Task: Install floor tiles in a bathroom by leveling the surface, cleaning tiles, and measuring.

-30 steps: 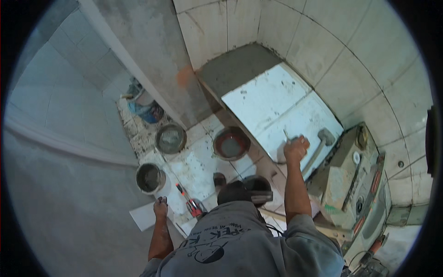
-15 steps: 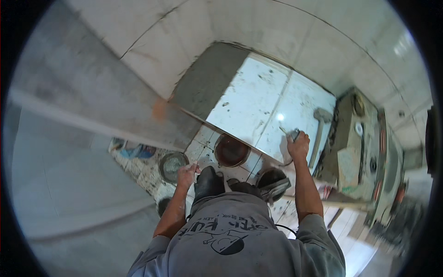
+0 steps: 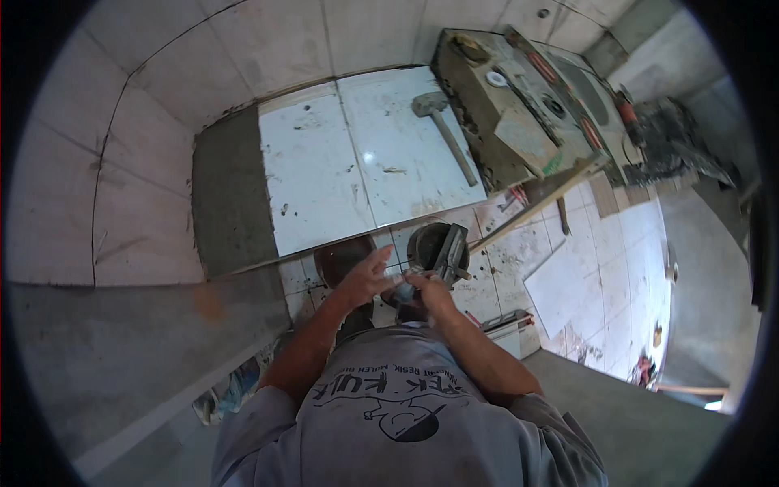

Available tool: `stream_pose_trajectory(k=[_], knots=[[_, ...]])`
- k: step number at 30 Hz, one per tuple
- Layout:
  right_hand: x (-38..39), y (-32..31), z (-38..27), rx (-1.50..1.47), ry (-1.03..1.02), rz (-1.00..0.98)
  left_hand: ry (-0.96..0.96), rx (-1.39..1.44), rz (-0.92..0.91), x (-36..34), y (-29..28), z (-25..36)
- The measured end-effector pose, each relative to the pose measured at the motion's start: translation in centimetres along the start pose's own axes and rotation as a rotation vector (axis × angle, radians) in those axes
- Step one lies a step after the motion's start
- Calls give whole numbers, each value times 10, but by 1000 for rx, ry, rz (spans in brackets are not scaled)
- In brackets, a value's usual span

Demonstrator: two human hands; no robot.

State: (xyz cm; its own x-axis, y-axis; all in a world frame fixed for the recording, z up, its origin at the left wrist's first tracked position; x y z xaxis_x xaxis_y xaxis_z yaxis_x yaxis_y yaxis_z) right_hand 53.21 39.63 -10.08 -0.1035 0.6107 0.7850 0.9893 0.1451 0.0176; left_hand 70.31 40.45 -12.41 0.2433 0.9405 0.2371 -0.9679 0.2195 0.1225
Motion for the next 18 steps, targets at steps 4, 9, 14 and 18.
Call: stream_pose_trajectory(k=[4,9,14,18], knots=[[9,14,28,-263,63,-75,-228,78,-196,8,35,12],[35,-24,46,16,-126,27,-411,12,-408,4,41,3],[30,-50,97,-231,-50,90,-583,-389,-548,-2,81,8],[34,-60,138,-477,-41,101,-466,-796,-815,-2,124,11]])
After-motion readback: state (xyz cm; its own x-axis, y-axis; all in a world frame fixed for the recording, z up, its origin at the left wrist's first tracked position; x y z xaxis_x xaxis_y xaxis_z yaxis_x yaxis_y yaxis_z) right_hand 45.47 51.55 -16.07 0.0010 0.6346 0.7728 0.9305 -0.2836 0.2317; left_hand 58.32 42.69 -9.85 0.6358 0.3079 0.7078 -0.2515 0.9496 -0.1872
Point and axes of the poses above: each hand's wrist, its own x-axis away from the middle knuckle, its own y-axis out of the palm, z = x × y, the point moved 2 cm from there along -x, towards the middle knuckle, and after that the axes turned 4 degrees about y, right-handed, at the moved point
